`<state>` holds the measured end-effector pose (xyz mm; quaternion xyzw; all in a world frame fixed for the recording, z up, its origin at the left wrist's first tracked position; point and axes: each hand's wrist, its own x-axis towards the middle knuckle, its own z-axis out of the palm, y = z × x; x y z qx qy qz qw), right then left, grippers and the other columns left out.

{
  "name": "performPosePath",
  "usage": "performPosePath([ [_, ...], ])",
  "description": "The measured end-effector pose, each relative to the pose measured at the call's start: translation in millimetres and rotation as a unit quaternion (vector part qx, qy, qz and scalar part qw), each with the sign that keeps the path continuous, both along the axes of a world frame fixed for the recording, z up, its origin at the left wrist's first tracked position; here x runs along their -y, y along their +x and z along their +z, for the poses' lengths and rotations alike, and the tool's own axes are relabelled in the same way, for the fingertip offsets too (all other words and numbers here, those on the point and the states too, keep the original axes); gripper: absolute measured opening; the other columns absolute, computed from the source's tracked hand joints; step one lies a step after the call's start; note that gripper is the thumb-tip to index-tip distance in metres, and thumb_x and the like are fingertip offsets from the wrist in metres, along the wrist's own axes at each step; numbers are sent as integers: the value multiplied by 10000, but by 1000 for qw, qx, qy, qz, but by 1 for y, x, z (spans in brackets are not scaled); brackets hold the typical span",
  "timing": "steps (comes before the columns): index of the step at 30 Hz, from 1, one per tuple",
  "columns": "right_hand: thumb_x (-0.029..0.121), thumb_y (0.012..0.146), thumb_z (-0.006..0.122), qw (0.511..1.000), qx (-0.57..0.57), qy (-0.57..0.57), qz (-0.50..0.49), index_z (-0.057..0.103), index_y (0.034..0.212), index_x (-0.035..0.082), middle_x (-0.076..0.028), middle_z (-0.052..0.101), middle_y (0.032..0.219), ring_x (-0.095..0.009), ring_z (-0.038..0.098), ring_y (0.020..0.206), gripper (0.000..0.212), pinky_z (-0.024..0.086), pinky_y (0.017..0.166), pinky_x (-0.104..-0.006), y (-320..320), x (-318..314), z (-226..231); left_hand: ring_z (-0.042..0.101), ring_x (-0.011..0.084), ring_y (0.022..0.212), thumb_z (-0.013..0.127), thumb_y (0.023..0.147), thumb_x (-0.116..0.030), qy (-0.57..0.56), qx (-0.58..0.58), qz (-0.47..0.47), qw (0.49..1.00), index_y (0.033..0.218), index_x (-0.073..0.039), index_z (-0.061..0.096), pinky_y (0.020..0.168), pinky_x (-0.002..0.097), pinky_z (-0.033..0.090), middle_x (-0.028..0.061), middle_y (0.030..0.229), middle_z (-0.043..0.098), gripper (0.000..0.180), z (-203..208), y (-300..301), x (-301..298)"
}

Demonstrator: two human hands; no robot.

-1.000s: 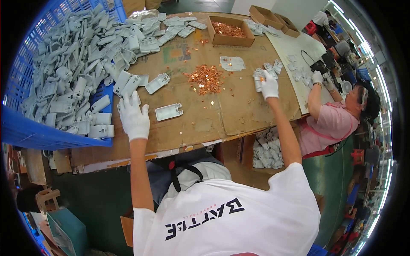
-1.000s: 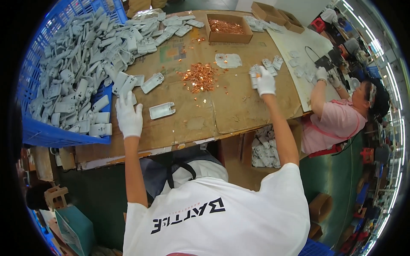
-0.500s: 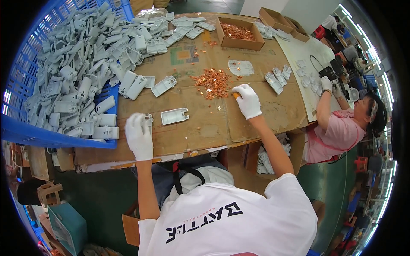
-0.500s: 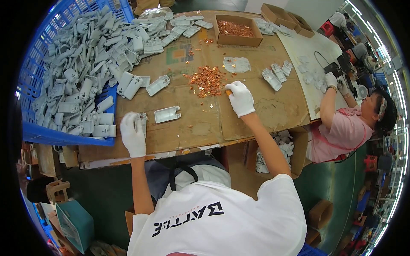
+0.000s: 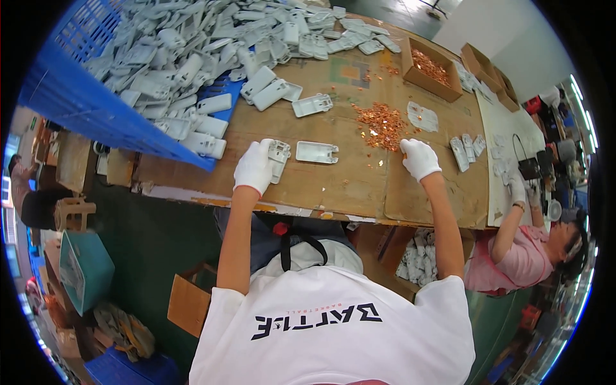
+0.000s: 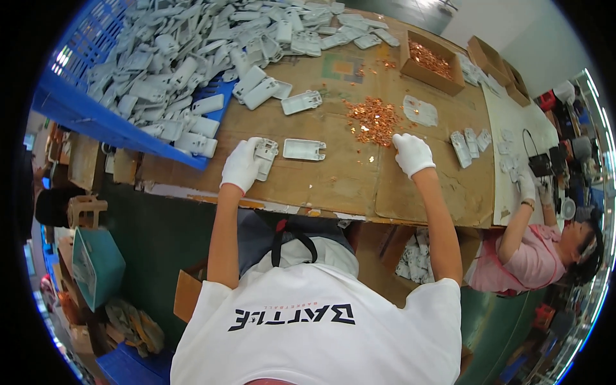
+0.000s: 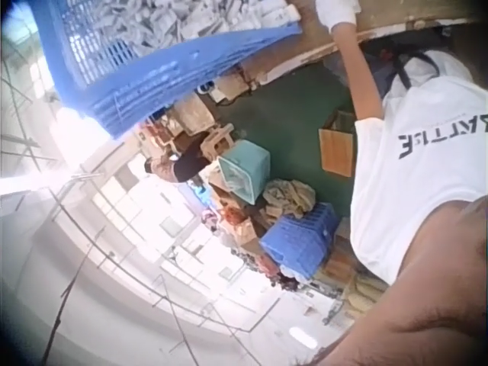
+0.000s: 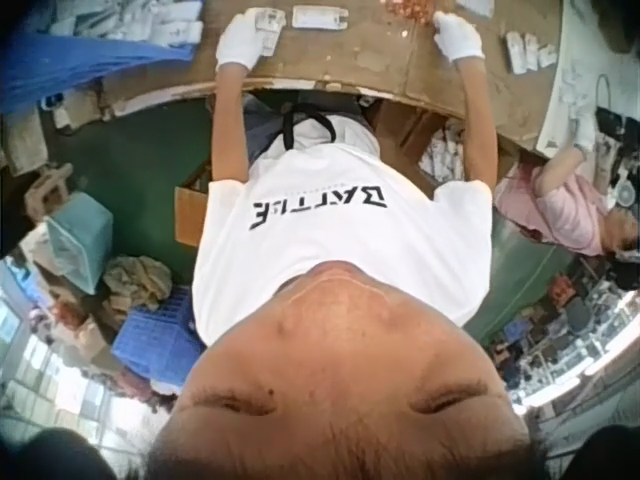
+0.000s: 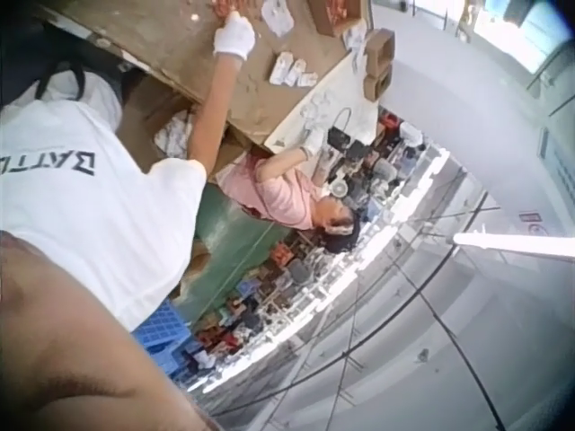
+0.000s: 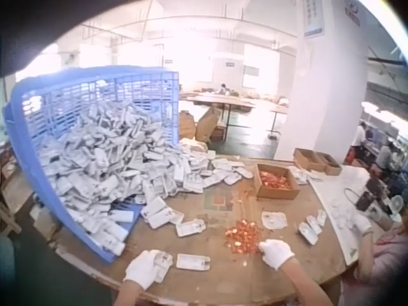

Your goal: The person assembles small metal contacts into plastic housing parts by hand at a factory workbench.

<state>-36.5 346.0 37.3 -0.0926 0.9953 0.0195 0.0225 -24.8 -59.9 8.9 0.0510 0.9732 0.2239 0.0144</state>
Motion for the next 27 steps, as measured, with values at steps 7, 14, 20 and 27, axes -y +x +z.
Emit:
performPosePath([
  [7,28,737,641,880,-90,-467,14,611,907,35,-137,639,837,-309,653,767,173,530,718,-372,50,99,43,666,296,982,601,791,0,351,27,57,934,1295,-52,537,858,373,519,165,1161,659,511,39,56,-35],
  [14,-13,647,709,907,-93,-406,67,638,865,76,-94,528,1003,-318,558,926,246,490,774,-418,111,200,30,642,330,961,617,815,10,314,-49,49,947,1199,-92,584,815,383,524,146,1047,637,399,54,114,-73],
  [20,-24,685,731,849,52,-524,-51,583,1037,70,-125,508,1059,-296,576,909,393,501,771,-375,127,190,20,643,322,979,615,816,16,317,-16,45,947,1210,-86,563,823,369,526,145,1077,634,410,45,141,-77],
  [27,97,831,646,870,264,-409,-77,640,1036,33,-195,659,935,-385,633,855,214,513,757,-402,155,178,18,644,308,961,638,755,30,287,54,-21,956,1203,-111,579,818,346,532,115,1084,624,473,29,175,-74],
])
